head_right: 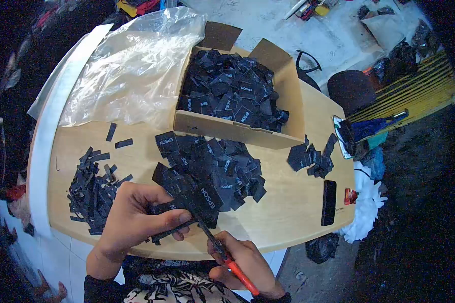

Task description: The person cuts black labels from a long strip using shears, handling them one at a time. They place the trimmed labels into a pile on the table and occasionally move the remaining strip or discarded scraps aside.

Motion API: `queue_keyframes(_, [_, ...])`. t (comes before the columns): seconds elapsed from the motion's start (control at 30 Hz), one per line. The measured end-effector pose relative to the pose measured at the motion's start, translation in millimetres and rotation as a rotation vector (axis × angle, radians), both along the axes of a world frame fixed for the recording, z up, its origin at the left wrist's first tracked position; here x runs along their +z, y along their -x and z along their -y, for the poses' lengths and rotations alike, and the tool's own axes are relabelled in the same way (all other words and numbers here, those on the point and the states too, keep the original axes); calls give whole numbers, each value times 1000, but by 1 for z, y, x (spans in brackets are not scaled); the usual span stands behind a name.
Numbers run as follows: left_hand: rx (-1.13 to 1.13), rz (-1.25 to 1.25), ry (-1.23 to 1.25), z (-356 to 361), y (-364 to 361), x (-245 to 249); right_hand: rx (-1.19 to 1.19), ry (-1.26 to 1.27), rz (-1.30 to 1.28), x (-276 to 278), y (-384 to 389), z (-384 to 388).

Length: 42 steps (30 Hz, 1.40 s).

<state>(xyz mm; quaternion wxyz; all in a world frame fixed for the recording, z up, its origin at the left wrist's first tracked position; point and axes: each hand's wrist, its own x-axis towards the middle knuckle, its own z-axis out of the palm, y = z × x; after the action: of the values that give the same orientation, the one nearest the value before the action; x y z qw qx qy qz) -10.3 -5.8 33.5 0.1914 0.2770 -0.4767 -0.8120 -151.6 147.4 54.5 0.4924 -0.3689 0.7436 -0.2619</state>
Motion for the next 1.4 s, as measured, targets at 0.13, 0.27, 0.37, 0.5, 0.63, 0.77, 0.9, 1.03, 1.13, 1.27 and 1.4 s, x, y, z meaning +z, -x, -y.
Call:
queue_keyframes(0.13, [-65,-34,66,1,-3,-5,-6,10,-28,1,0,0])
queue_keyframes(0.27, [-73,-38,41,2,-3,-3,-6,27,-35,2,-1,0])
queue_keyframes(0.37, [-77,-22,33,1,-3,-4,14,33,-44,-1,0,-1])
queue_keyframes(0.5, [-65,-31,-12,0,-3,-7,12,51,-50,0,0,-1])
queue_keyframes(0.63, [-8,-38,-43,0,0,-5,128,88,-31,-3,8,-7])
queue_keyframes(0.77, [-10,-37,-22,1,0,-5,143,107,-75,-9,9,-9])
queue_keyframes(0.9, [-54,25,-22,3,-1,-6,138,100,-103,-10,9,-9])
queue_keyframes(1.03, [-74,20,0,3,-1,-8,126,85,-92,-12,11,-9])
queue_keyframes(1.13, [-46,-32,-16,2,1,-11,138,98,-119,-14,11,-9])
queue_keyframes(1.27, [-64,25,10,4,1,-12,108,106,-161,-14,9,-6])
queue_keyframes(1.4, [-40,47,-21,5,7,-12,17,110,-179,-19,6,-4])
